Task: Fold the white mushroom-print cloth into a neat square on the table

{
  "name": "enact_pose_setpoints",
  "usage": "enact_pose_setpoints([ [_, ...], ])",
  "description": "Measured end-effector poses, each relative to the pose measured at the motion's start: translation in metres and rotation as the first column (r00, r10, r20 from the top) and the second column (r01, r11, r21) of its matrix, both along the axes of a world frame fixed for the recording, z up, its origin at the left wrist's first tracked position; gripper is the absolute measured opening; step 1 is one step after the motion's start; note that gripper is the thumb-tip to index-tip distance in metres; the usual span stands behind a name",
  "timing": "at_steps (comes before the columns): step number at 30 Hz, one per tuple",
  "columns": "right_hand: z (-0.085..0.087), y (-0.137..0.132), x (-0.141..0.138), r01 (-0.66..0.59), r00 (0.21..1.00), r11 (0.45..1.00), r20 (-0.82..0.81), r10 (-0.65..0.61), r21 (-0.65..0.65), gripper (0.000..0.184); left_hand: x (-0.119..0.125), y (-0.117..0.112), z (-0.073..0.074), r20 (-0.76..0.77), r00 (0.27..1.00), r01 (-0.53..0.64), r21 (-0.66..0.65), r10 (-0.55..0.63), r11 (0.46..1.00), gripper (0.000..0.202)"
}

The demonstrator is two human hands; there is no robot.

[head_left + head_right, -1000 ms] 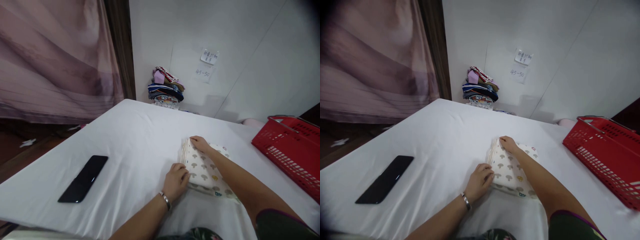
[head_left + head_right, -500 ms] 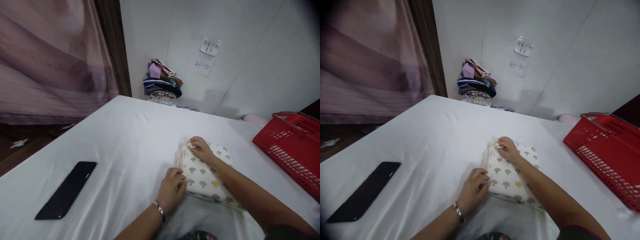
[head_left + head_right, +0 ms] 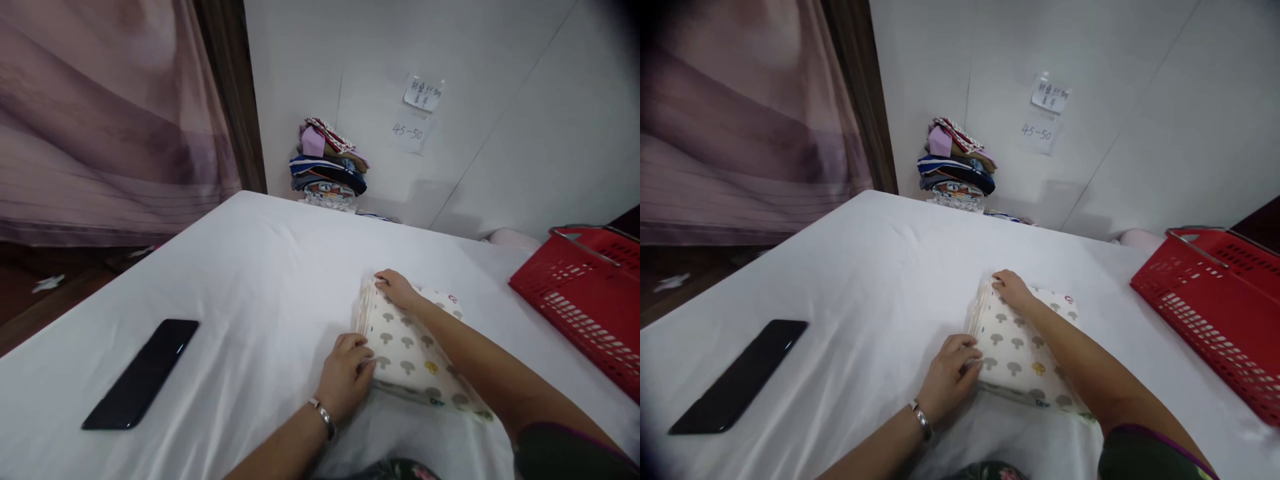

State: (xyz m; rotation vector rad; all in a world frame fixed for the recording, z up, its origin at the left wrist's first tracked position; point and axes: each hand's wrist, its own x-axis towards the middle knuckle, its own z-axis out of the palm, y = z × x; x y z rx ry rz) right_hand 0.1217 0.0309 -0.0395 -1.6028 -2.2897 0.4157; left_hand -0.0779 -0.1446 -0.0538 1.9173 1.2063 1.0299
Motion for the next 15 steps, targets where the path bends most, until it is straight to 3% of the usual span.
enact_pose_setpoints([
  [4,-0.009,-0.001,0.002,-0.032,0.999,0.994,-0.017,0.034,0.104,0.019,0.002,-0.002,-0.002,-0.017,0.998,-0.054,-0.027,0.053,0.998,0.015],
  [8,-0.016,0.002,0.002,0.004,1.000,0.995,-0.018,-0.002,0.102,0.021,0.003,-0.001,-0.004,-0.027,0.998,-0.057,-0.034,0.056,0.998,0.016],
  [15,-0.001,-0.023,-0.004,-0.018,1.000,0.958,-0.016,0.024,0.285,0.037,0.000,0.001,-0.002,0.016,0.999,-0.028,-0.044,0.029,0.999,0.016],
])
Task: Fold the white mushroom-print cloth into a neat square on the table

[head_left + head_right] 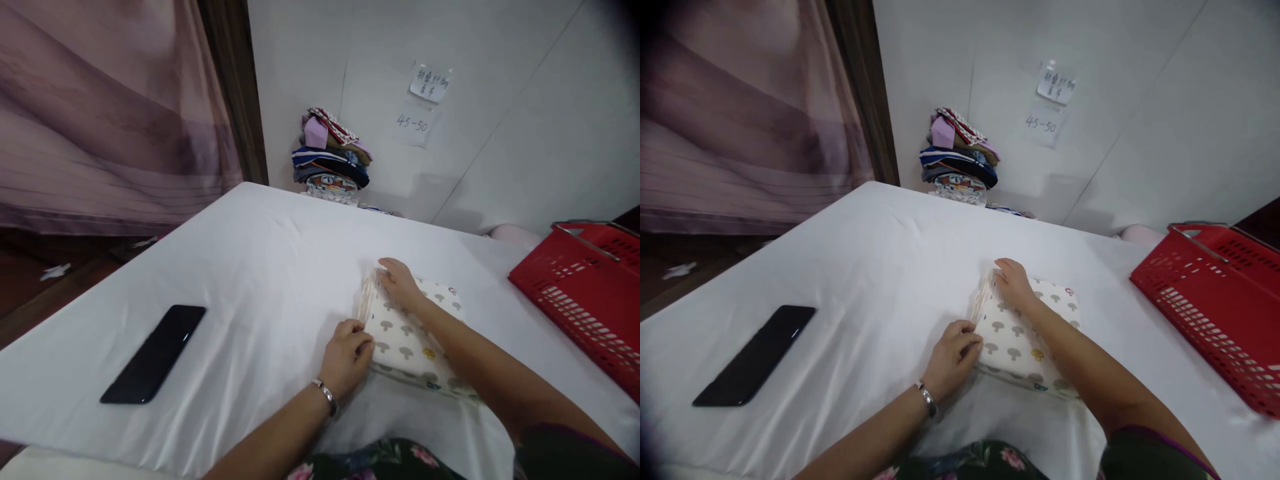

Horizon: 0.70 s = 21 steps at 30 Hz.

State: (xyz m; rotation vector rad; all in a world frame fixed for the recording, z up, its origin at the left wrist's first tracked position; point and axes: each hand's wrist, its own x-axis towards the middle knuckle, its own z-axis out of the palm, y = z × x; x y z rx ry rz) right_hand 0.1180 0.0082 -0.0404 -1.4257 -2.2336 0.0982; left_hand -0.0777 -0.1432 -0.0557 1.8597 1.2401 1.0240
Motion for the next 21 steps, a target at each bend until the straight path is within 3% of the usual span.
enact_pose_setpoints([
  [2,-0.001,-0.016,-0.005,0.007,1.000,1.000,0.026,-0.007,0.001,0.041,0.000,0.000,0.000,0.021,1.000,-0.008,0.003,0.008,1.000,0.016],
  [8,-0.016,-0.041,-0.016,0.058,0.982,0.980,0.186,-0.021,-0.192,0.054,0.002,0.001,-0.003,0.090,0.996,-0.029,0.004,0.028,1.000,0.016],
  [13,-0.002,-0.036,-0.016,0.059,0.995,0.974,0.097,-0.038,-0.218,0.051,0.002,0.004,-0.007,0.159,0.976,-0.145,-0.053,0.152,0.988,0.024],
  [17,0.010,-0.038,-0.020,-0.054,0.996,0.989,0.062,0.063,-0.140,0.043,0.003,0.004,-0.009,0.162,0.969,-0.153,-0.190,0.184,0.970,0.034],
  [21,0.009,-0.042,-0.026,-0.174,0.980,0.975,0.076,0.185,-0.140,0.034,0.003,0.003,-0.005,0.198,0.968,-0.103,-0.239,0.153,0.965,0.035],
])
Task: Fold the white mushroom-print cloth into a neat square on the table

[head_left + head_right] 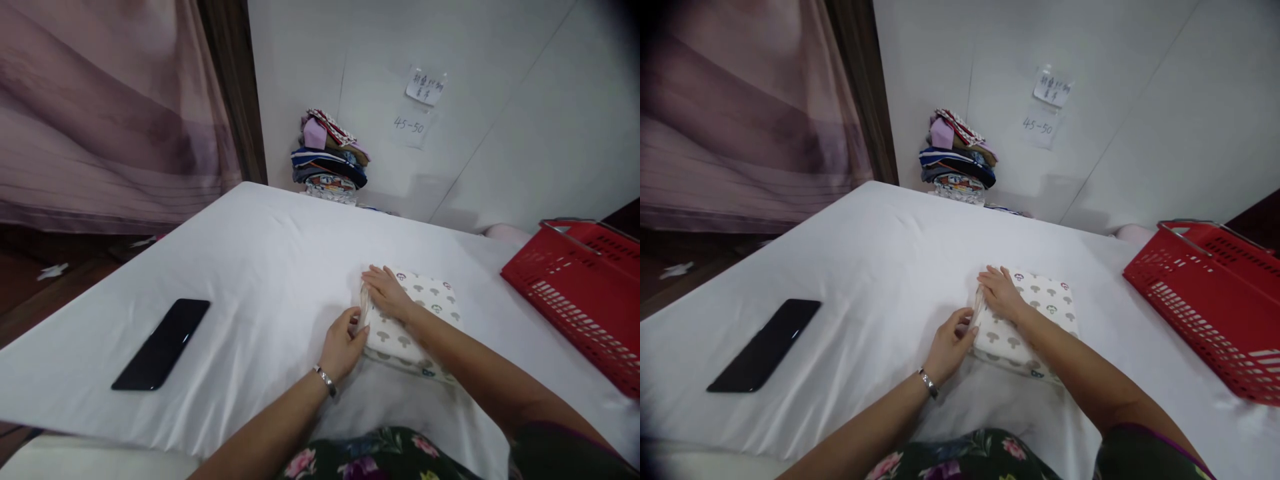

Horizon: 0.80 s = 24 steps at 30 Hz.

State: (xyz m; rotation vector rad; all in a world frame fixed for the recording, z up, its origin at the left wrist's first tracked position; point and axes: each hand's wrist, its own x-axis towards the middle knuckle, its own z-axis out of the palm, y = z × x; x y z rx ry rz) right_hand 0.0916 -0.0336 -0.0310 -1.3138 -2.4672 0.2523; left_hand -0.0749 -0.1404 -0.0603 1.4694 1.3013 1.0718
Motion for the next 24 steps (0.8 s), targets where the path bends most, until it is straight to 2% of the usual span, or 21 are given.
enact_pose_setpoints([
  [6,-0.001,0.001,0.000,-0.116,0.993,0.993,0.015,0.117,-0.008,0.035,0.001,-0.004,0.006,-0.044,0.999,-0.013,0.092,0.018,0.996,0.033],
  [10,0.006,0.002,0.001,-0.176,0.983,0.984,0.061,0.176,0.002,0.032,0.002,-0.004,0.004,0.029,1.000,0.011,0.061,-0.012,0.998,0.033],
  [12,0.009,0.003,0.000,-0.182,0.980,0.983,0.090,0.180,0.017,0.029,0.002,-0.003,0.003,0.052,0.999,0.010,0.022,-0.011,1.000,0.032],
  [15,0.012,0.002,-0.004,-0.181,0.977,0.983,0.116,0.177,0.019,0.026,0.002,-0.002,0.000,0.010,1.000,-0.003,-0.005,0.003,1.000,0.030],
  [21,0.009,0.000,-0.011,-0.176,0.980,0.984,0.098,0.173,0.020,0.019,0.002,-0.002,-0.001,-0.021,1.000,0.007,0.068,-0.005,0.998,0.031],
  [24,0.003,0.000,-0.014,-0.177,0.978,0.984,0.118,0.173,0.020,0.018,0.002,-0.002,0.000,-0.002,1.000,0.013,0.048,-0.013,0.999,0.032],
])
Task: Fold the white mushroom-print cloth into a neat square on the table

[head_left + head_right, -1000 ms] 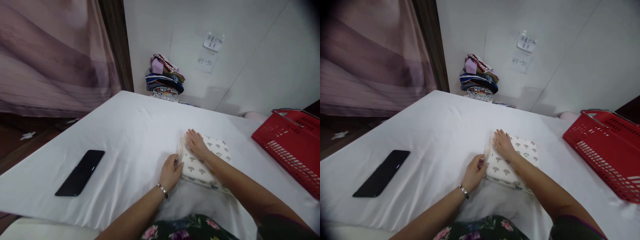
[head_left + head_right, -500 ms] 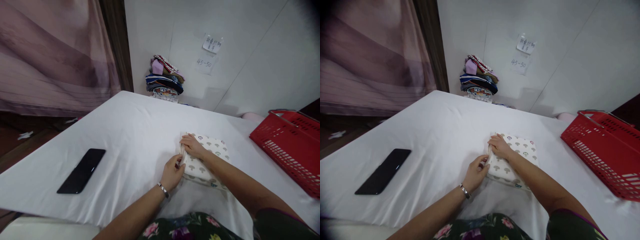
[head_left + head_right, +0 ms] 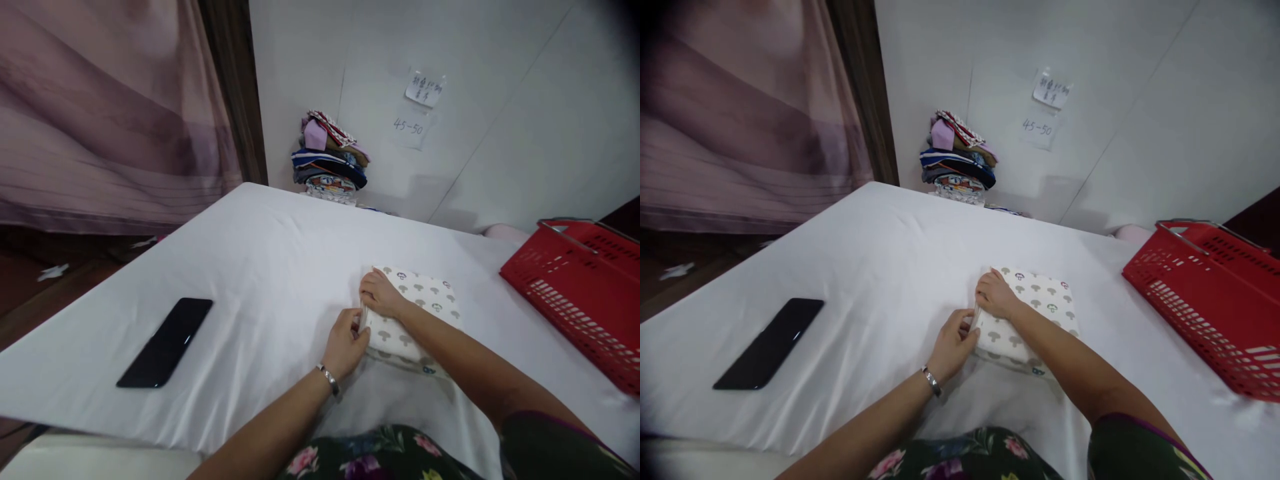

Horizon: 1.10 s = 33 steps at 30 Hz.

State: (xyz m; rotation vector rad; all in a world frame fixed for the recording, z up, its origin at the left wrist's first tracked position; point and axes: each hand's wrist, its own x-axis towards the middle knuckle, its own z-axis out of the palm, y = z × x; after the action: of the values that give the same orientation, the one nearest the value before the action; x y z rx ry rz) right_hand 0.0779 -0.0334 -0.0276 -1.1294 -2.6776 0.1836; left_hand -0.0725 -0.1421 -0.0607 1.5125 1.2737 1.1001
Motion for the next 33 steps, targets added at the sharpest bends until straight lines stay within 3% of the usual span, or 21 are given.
enact_pose_setpoints([
  [6,-0.002,-0.002,-0.001,0.048,0.999,0.999,0.019,-0.048,-0.016,0.024,-0.001,0.002,-0.001,0.008,1.000,0.030,-0.030,-0.030,0.999,0.028],
  [12,0.012,-0.043,0.025,0.278,0.960,0.960,-0.038,-0.276,0.042,0.042,-0.001,0.003,-0.002,-0.108,0.994,0.023,0.017,-0.021,1.000,0.026],
  [17,-0.005,-0.075,0.041,0.404,0.914,0.905,0.088,-0.395,-0.134,0.057,-0.001,0.004,-0.003,-0.139,0.990,0.022,0.034,-0.017,0.999,0.026],
  [20,-0.003,-0.081,0.047,0.431,0.899,0.880,0.013,-0.437,-0.202,0.058,-0.001,0.005,-0.004,-0.154,0.988,0.007,0.063,0.003,0.998,0.030],
  [25,0.015,-0.101,0.083,0.556,0.823,0.829,-0.103,-0.559,-0.056,0.056,-0.003,0.002,0.000,-0.287,0.957,0.008,0.153,0.036,0.988,0.035],
  [29,-0.002,-0.121,0.116,0.701,0.713,0.713,0.000,-0.701,-0.008,0.055,-0.002,0.001,0.003,-0.323,0.945,0.017,0.186,0.045,0.982,0.039],
  [33,-0.026,-0.128,0.122,0.716,0.698,0.696,0.076,-0.712,-0.056,0.056,0.000,0.003,-0.002,-0.340,0.939,0.022,0.212,0.053,0.977,0.041],
])
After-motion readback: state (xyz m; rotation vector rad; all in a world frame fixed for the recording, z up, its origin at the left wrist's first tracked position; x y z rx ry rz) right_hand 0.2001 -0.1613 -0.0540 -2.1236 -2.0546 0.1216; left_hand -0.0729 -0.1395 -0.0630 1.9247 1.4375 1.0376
